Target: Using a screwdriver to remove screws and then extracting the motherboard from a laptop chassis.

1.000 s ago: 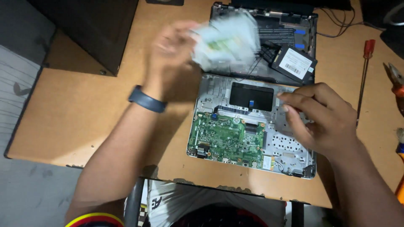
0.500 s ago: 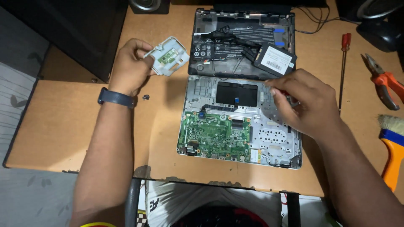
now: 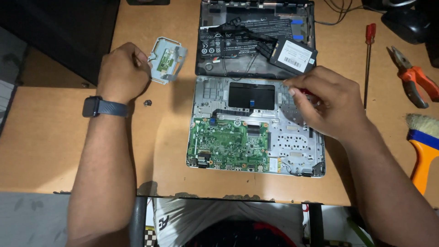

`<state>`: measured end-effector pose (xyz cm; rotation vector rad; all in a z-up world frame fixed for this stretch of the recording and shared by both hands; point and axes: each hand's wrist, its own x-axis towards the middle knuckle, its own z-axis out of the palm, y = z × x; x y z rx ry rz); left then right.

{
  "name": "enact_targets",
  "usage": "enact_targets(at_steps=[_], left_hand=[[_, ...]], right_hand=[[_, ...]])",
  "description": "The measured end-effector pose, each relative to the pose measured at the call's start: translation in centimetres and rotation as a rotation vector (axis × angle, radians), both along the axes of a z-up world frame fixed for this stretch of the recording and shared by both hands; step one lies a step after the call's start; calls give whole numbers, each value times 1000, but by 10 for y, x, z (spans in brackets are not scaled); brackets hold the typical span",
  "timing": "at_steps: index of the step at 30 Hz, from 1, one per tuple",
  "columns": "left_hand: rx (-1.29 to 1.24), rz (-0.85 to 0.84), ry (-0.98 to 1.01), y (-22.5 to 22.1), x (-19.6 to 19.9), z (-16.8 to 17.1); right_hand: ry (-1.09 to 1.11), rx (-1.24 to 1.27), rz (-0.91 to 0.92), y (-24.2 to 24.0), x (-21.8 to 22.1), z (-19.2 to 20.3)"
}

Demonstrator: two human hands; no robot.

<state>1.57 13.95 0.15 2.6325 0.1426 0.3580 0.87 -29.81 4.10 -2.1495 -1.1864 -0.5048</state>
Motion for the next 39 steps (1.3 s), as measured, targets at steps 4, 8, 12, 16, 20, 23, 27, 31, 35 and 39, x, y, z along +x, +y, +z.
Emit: enact_targets(at_steps=[4,8,12,16,20,23,27,31,35,39], left_hand=[[15,-3,34,0,-2,0],[104,2,62,-5,-6,5],[208,-3,-97,-11,-8,8],[197,-183,-294,-38,-14,26],[4,-597,-256,-73,-21,38],[-6,-659,-152,-83,-23,36],[44,-699,-153,-81,-21,32],[-10,-690,-160,-79,-25,39],[-11,-617,-223,-76,-27,44],[-11,-629,-252,-75,-28,45]], right_hand=[[11,4,-5,0,0,-2],[-1,-8,-61,-2,1,-4],[-61,-3,-119,-5,0,-5],[-119,3,-188,-9,3,-11],[-147,9,-202,-15,6,-13],[-150,0,-158,-14,6,-10],[-140,-31,-167,-12,3,-8],[-159,-58,-133,-19,5,-14],[-15,-25,-165,-29,5,-23],[109,-108,-272,-28,-1,-20]])
